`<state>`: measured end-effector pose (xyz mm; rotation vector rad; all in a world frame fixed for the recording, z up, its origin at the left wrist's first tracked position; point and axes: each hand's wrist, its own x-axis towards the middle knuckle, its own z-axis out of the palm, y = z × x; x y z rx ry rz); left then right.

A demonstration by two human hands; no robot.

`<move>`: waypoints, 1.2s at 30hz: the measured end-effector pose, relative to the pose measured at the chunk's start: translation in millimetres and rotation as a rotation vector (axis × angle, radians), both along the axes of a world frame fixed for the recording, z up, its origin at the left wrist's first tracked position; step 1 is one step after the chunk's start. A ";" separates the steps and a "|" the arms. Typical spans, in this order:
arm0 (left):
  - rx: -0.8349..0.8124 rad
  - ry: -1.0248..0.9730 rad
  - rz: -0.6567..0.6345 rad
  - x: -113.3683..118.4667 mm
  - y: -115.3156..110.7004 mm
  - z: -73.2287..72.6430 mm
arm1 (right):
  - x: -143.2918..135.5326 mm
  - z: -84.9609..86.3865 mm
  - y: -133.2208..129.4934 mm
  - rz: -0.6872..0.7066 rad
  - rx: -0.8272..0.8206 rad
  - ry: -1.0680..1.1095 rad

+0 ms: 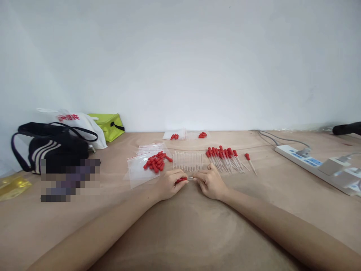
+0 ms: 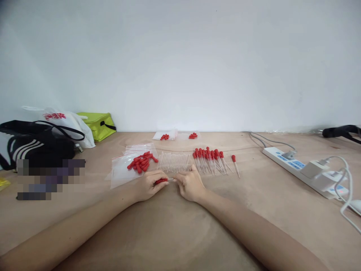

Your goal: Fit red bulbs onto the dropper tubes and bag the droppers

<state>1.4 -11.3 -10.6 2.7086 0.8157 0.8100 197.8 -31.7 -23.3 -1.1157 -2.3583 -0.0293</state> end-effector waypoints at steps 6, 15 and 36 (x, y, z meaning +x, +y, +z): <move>-0.072 -0.039 0.020 -3.6 10.5 -0.2 | -0.1 9.8 -1.2 0.010 0.049 -0.086; -0.032 -0.097 0.291 -11.8 13.6 -0.2 | 20.3 27.2 26.9 -0.605 -0.055 0.008; 0.220 -0.048 0.578 -10.6 13.9 2.6 | 3.3 21.1 54.8 -0.774 -0.233 -0.104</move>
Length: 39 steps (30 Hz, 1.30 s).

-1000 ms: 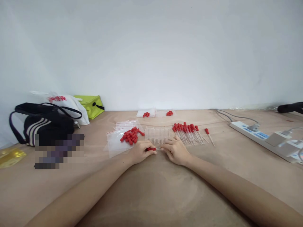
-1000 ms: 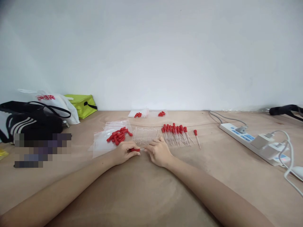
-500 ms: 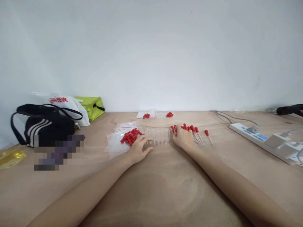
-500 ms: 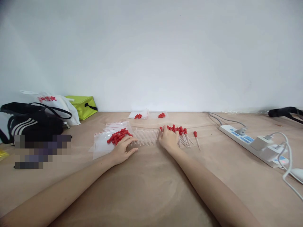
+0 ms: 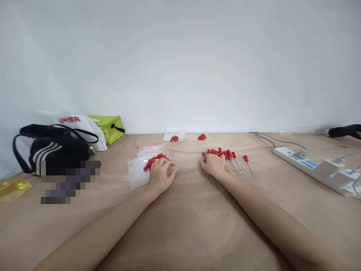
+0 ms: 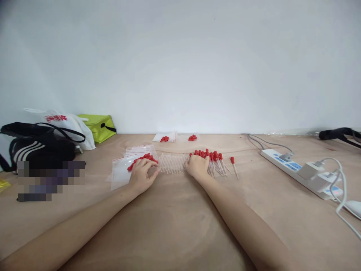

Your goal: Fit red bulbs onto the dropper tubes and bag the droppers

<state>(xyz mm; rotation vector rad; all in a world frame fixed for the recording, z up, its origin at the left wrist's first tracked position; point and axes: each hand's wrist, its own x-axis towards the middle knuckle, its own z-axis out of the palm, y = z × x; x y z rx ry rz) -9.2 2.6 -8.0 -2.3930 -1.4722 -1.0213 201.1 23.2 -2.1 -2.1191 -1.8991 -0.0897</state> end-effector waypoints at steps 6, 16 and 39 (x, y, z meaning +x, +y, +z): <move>-0.057 0.092 0.243 -14.6 10.0 17.8 | -7.0 2.7 9.1 -0.019 -0.054 -0.053; 0.038 0.324 0.226 -24.3 13.7 18.0 | -6.8 -4.1 -7.3 0.096 0.143 -0.132; -0.112 -0.320 -0.371 5.7 0.7 0.9 | 17.3 -30.2 -45.9 0.570 0.322 0.112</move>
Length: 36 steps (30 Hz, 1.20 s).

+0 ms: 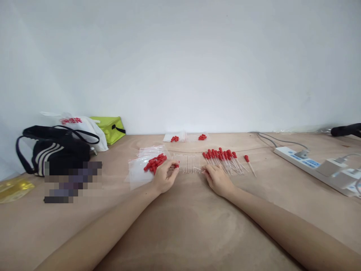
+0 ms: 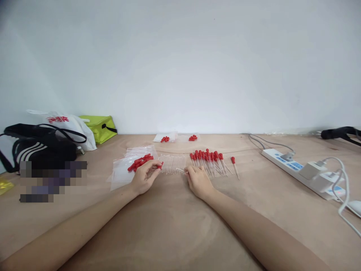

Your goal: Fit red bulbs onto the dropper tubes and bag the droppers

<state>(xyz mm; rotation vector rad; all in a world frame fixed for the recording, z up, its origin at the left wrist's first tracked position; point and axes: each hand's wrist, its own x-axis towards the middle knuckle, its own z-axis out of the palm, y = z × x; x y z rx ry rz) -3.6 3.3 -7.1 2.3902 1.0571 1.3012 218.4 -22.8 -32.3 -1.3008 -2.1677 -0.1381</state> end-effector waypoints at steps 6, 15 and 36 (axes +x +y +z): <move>-0.243 -0.123 0.007 8.8 -4.2 -11.4 | -5.1 -0.3 0.2 0.111 -0.032 0.048; -0.090 0.149 -0.028 8.6 -6.5 -10.6 | -8.8 2.7 -2.5 0.117 -0.029 0.094; -0.209 0.162 -0.175 14.3 -19.3 2.9 | -4.8 16.4 -5.7 0.214 0.030 -0.132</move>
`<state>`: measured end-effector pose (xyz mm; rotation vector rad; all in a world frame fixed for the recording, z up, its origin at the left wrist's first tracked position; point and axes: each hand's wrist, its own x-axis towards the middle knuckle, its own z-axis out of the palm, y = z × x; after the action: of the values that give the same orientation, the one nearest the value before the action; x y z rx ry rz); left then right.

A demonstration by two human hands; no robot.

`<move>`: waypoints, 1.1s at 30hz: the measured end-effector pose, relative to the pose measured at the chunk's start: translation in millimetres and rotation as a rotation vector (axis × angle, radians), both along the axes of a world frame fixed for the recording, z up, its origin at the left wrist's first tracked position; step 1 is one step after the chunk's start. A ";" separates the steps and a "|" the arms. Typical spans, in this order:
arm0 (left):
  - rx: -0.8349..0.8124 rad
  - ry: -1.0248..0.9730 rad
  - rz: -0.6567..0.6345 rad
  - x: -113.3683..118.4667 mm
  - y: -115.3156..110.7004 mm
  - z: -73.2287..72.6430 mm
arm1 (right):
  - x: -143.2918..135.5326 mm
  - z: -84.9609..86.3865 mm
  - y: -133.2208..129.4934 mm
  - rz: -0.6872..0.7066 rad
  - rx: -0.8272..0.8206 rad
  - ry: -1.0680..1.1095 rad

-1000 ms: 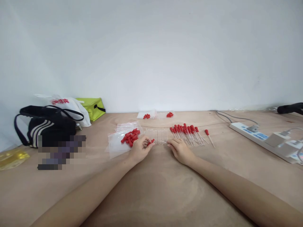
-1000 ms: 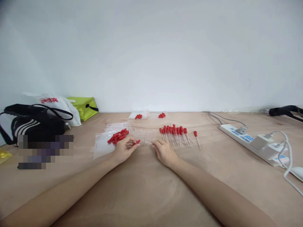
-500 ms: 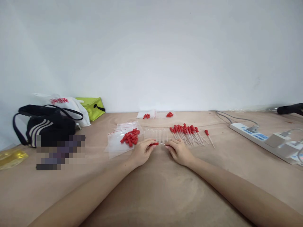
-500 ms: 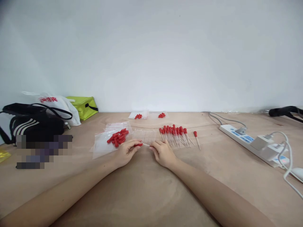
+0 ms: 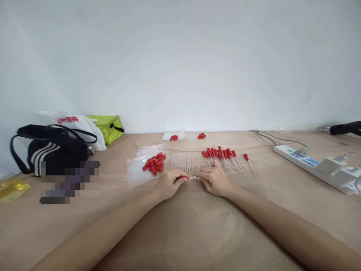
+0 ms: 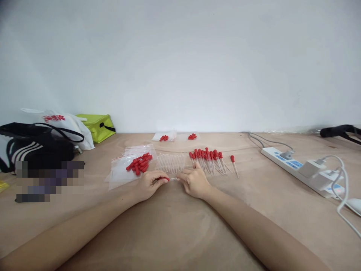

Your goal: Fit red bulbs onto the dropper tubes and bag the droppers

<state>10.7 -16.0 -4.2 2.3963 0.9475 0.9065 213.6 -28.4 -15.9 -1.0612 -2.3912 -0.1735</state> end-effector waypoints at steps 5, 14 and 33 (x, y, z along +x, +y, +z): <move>0.007 -0.028 0.073 -1.3 1.6 -3.1 | -5.6 -3.5 -4.1 -0.073 -0.011 0.064; 0.048 0.011 0.049 0.2 -0.7 -2.7 | -12.0 -2.0 -3.8 -0.040 -0.069 0.094; 0.278 0.030 0.232 -13.7 19.0 -9.2 | -7.2 14.3 9.2 -0.296 -0.005 -0.062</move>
<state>-3.0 3.0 -13.4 2.5712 1.1992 1.1561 206.4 -19.3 -1.6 -1.4281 -2.2769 -0.3073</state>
